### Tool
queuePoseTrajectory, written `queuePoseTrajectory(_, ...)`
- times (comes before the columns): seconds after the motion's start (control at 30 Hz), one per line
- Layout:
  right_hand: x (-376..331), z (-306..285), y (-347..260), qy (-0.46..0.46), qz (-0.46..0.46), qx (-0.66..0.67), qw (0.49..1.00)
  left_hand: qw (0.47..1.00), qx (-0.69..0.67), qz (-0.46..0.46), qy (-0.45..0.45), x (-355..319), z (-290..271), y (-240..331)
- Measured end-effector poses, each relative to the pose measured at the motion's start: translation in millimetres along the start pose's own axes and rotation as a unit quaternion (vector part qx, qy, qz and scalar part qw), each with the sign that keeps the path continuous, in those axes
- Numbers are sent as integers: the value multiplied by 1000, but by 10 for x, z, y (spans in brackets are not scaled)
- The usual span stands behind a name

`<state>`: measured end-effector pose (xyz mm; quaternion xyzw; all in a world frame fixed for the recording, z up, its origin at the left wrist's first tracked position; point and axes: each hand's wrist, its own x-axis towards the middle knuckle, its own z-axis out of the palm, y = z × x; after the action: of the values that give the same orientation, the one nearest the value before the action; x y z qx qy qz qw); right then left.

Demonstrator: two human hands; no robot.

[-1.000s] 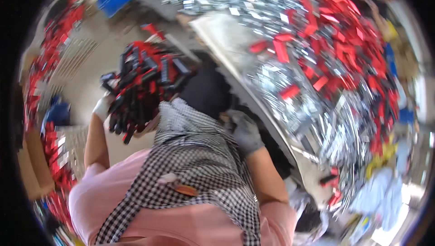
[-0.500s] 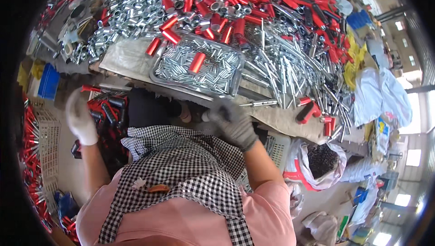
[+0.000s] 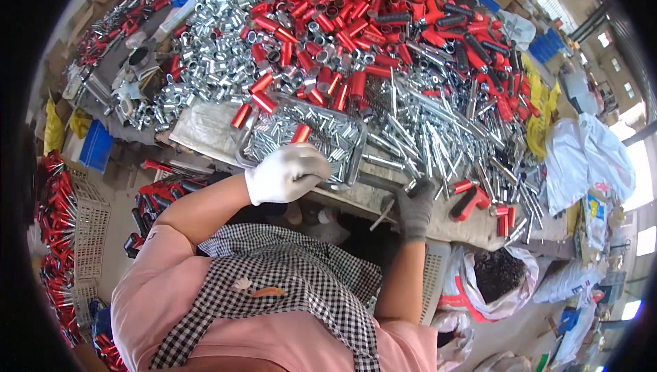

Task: Manually assembling red plastic handles onto silver metal rods to create tools at a factory workstation.

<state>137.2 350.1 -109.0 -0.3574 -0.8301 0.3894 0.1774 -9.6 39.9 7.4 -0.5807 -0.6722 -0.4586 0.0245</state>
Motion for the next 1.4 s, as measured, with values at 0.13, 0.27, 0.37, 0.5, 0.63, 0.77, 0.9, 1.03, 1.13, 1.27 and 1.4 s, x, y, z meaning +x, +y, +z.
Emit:
queuePoseTrajectory(0.13, -246, -192, -395, -125, 20, 524, 843, 990, 84, -103, -44, 310, -141, -229)
queuePoseTrajectory(0.27, -455, -199, -981, -119, 84, 693, 706, 943, 330, 6, 24, 1006, -332, -803)
queuePoseTrajectory(0.37, -766, -41, -1061, -299, 82, 694, 650, 872, 453, -180, -51, 1662, -511, -1163)
queuePoseTrajectory(0.5, -993, -106, -1310, -263, 87, 594, 755, 761, 484, -341, -265, 2075, -575, -1537)
queuePoseTrajectory(0.63, -937, -153, -1157, -253, -3, 462, 850, 739, 378, -466, -305, 2217, -541, -1571)
queuePoseTrajectory(0.77, -990, -65, -1080, -227, -30, 458, 859, 810, 443, -365, -122, 2007, -714, -1822)
queuePoseTrajectory(0.9, -1020, -4, -1070, -205, -58, 437, 874, 956, 171, -150, 187, 1713, -860, -1410)
queuePoseTrajectory(1.03, -1114, 63, -1070, -203, -50, 447, 870, 983, -97, -120, 98, 1310, -905, -783)
queuePoseTrajectory(1.13, -1170, 122, -958, -162, -134, 446, 870, 985, -69, -156, 37, 967, -698, -24)
queuePoseTrajectory(1.27, -1240, 131, -999, -137, -169, 452, 865, 965, -129, -212, -83, 579, -582, 293)
queuePoseTrajectory(1.4, -1221, 117, -1091, -154, -256, 314, 901, 982, -11, -134, -134, 477, -623, 500)
